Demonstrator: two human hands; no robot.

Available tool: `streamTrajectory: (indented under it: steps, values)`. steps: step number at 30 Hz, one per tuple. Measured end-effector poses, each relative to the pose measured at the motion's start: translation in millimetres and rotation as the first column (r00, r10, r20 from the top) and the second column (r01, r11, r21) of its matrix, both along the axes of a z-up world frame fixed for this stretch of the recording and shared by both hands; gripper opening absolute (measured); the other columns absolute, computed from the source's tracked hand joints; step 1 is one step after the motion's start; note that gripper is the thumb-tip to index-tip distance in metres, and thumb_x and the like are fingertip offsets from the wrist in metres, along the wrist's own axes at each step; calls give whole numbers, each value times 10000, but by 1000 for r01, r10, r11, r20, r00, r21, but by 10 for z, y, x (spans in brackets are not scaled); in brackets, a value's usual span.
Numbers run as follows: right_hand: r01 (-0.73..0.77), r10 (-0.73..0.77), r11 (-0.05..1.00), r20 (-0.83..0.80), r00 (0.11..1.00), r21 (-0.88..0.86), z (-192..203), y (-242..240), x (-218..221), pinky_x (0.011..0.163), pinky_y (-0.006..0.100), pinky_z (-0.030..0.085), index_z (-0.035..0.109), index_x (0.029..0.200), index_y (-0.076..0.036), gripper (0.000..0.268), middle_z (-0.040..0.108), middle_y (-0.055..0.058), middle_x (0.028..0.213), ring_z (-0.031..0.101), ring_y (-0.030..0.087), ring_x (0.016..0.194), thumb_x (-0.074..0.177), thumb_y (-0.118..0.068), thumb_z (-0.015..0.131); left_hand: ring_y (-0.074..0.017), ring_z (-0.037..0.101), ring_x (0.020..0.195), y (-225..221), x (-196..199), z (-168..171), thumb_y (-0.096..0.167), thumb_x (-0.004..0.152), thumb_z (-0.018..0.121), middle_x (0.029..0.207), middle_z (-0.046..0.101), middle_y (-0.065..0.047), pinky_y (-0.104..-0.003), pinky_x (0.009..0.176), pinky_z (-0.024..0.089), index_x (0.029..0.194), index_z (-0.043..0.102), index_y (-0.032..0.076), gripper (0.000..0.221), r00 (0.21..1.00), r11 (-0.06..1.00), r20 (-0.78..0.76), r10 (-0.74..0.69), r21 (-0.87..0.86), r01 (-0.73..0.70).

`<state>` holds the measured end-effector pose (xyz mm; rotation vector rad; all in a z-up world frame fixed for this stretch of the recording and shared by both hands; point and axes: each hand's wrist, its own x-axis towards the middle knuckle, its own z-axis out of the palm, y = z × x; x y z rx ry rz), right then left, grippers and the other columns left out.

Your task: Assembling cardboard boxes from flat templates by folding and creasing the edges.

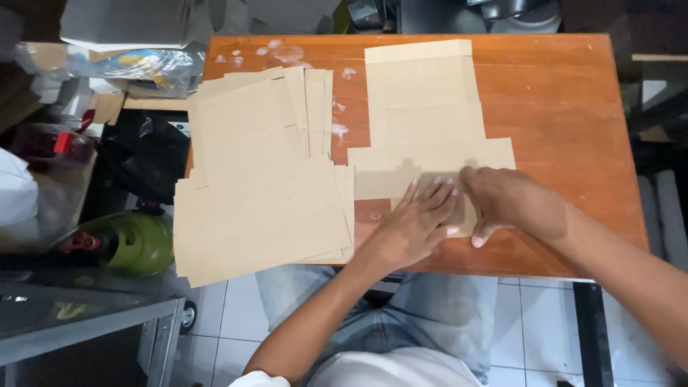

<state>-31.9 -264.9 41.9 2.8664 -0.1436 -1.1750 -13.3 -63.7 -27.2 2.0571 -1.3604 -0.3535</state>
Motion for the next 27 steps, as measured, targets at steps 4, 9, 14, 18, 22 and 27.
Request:
streamTrajectory:
  steps: [4, 9, 14, 18, 22, 27]
  values:
    - [-6, 6, 1000, -2, 1000, 6, 303, 90, -10, 814, 511, 648, 551, 1333, -143, 1024, 771, 160, 1131, 782, 383, 1042, 552, -584, 1045, -353, 488, 1440, 399, 531, 324, 173, 1021, 545, 1464, 602, -150, -587, 1243, 277, 1462, 558, 91, 449, 983, 978, -72, 168, -111, -175]
    - [-43, -16, 984, 329, 944, 172, 333, 238, -17, 694, 438, 447, 560, 852, -160, 462, 716, 61, 858, 647, 336, 822, 828, -579, 752, -339, 554, 1166, 754, 1082, 270, 484, 874, 729, 1170, 620, -84, -478, 981, 402, 1223, 593, 140, 509, 873, 914, 278, 401, -64, -400]
    - [-161, -193, 799, 501, 843, 579, 254, 519, 71, 1146, 469, 247, 513, 1367, -178, 504, 461, 81, 1379, 365, 300, 1393, 953, -459, 575, -331, 452, 1248, 658, 1108, 420, 357, 805, 855, 1209, 484, -97, -517, 1123, 327, 1301, 534, 94, 647, 913, 895, 119, 391, 185, -407]
    - [-74, -201, 777, 358, 912, 625, 42, 425, 32, 1285, 500, -39, 281, 1625, -337, 602, 171, 36, 1730, 57, 270, 1597, 1061, -532, 202, -303, 437, 1126, 548, 1223, 477, 342, 723, 920, 1089, 451, -74, -460, 1031, 323, 1098, 548, 101, 580, 903, 879, 101, 418, 208, -430]
    - [-96, -212, 816, 450, 868, 570, -306, 211, -8, 1282, 502, -28, 291, 1621, -350, 651, 175, 15, 1726, 81, 267, 1590, 1034, -613, 195, -327, 476, 1107, 426, 1208, 599, 312, 856, 815, 1110, 504, -158, -437, 952, 352, 1065, 582, 37, 417, 881, 855, 90, 464, 213, -473]
    - [-278, -188, 798, 660, 727, 535, -449, 202, -44, 1277, 536, 98, 531, 1502, -212, 607, 412, 57, 1637, 288, 303, 1541, 1020, -559, 405, -415, 561, 1131, 296, 1220, 384, 333, 873, 772, 1158, 571, -249, -479, 926, 429, 1156, 539, 48, 464, 870, 843, 125, 478, 213, -494]
